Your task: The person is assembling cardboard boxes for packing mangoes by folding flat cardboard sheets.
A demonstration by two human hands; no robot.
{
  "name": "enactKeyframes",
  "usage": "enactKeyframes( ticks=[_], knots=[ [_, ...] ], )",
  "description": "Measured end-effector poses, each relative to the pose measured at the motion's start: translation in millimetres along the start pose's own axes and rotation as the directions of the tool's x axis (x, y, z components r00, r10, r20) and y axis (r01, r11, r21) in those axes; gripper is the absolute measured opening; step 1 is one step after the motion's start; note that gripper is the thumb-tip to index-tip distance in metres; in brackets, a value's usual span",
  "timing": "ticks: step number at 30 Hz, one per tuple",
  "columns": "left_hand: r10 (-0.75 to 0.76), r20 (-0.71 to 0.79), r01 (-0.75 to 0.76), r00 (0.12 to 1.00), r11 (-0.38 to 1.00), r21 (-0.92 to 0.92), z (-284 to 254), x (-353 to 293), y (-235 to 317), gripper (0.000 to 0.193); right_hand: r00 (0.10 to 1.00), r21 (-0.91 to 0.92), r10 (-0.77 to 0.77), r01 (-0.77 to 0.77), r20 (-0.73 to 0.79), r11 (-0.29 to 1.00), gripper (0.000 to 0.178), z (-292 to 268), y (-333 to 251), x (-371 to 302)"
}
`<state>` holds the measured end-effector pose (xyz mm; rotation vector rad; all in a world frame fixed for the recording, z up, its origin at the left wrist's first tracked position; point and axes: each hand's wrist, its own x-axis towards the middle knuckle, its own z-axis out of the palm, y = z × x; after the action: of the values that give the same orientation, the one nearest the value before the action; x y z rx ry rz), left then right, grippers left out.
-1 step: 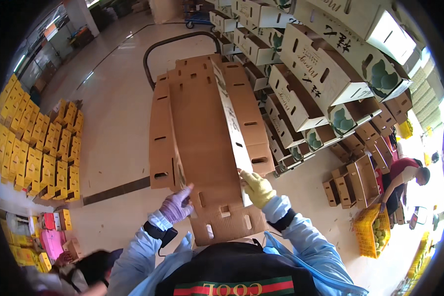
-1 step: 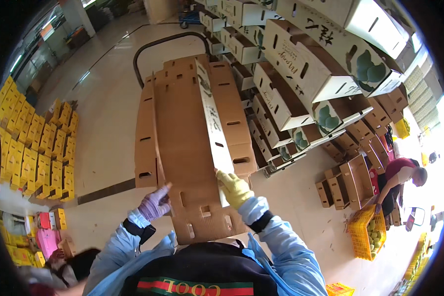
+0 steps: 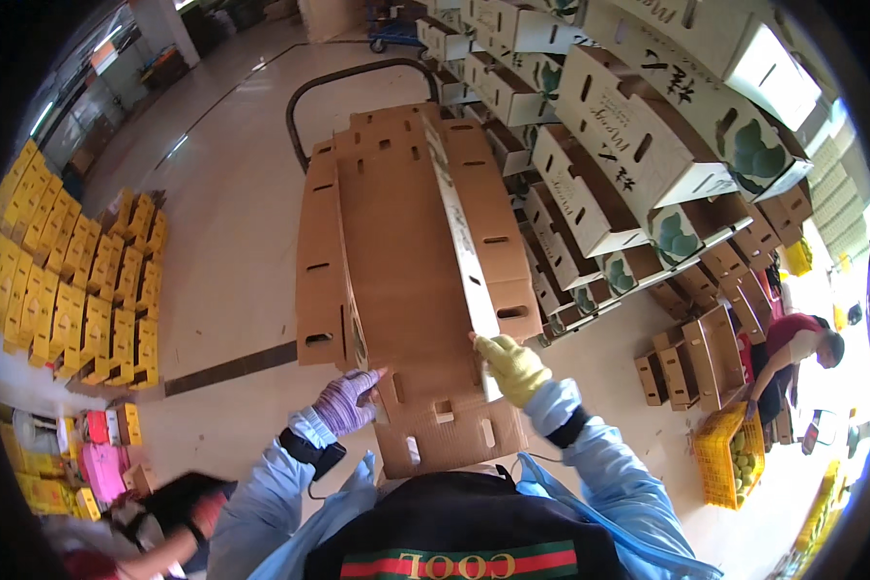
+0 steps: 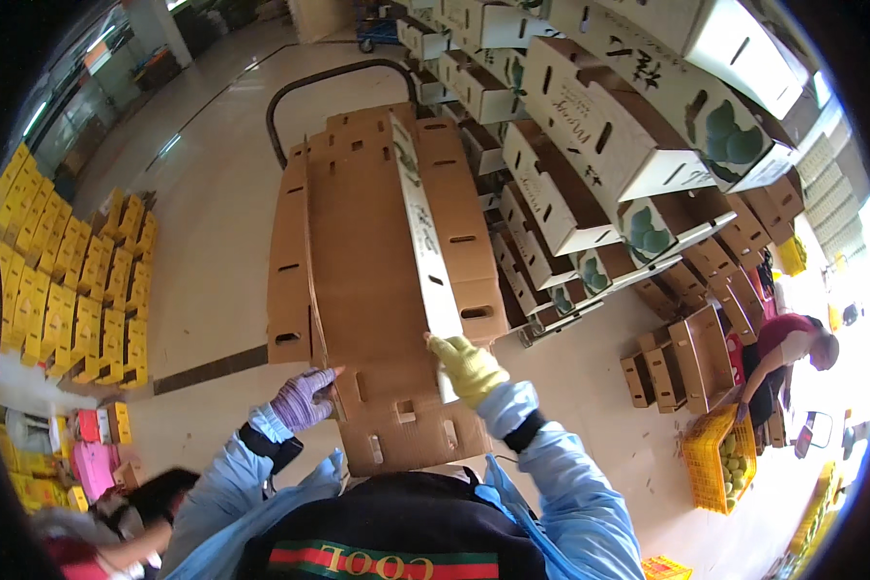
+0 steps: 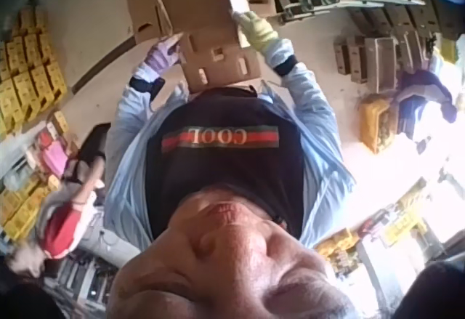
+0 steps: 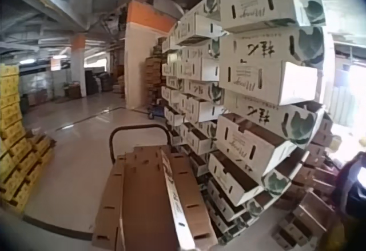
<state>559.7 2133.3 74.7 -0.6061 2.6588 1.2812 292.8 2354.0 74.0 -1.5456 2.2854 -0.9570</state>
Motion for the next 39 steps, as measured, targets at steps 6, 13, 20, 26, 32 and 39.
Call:
enactKeyframes(
  ticks=[6, 13, 20, 26, 32, 39],
  knots=[
    [0.227, -0.071, -0.058, 0.971, 0.515, 0.855, -35.0, -10.9, 12.0, 0.039, 0.794, -0.49, -0.589, 0.577, 0.15, 0.654, 0.026, -62.0, -4.5, 38.0],
    [0.442, 0.054, -0.312, 0.895, 0.536, 0.784, -44.7, 46.0, 9.3, 0.029, 0.596, -0.287, -0.778, 0.795, 0.198, 0.535, 0.017, -59.3, -5.4, 67.0],
    [0.363, -0.086, -0.219, 0.928, 0.718, 0.661, 9.2, 94.8, 48.9, 0.054, 0.807, -0.549, -0.59, 0.499, 0.014, 0.671, 0.01, -27.6, 3.8, 46.6],
    [0.236, 0.128, -0.267, 0.963, 0.785, 0.558, 34.4, 133.1, 85.4, 0.042, 0.867, -0.463, -0.484, 0.381, -0.123, 0.8, 0.022, -31.5, 7.4, 15.4],
    [0.275, 0.06, -0.267, 0.96, 0.824, 0.499, 29.7, 138.9, 74.0, 0.031, 0.712, 0.176, 0.362, -0.56, 0.602, 0.809, 0.08, 3.0, 25.6, -136.0],
    [0.377, 0.169, -0.412, 0.91, 0.867, 0.28, 26.8, 163.8, 60.0, 0.036, 0.94, 0.746, 0.314, -0.303, 0.133, 0.593, 0.08, -105.7, -25.3, -56.9]
  ],
)
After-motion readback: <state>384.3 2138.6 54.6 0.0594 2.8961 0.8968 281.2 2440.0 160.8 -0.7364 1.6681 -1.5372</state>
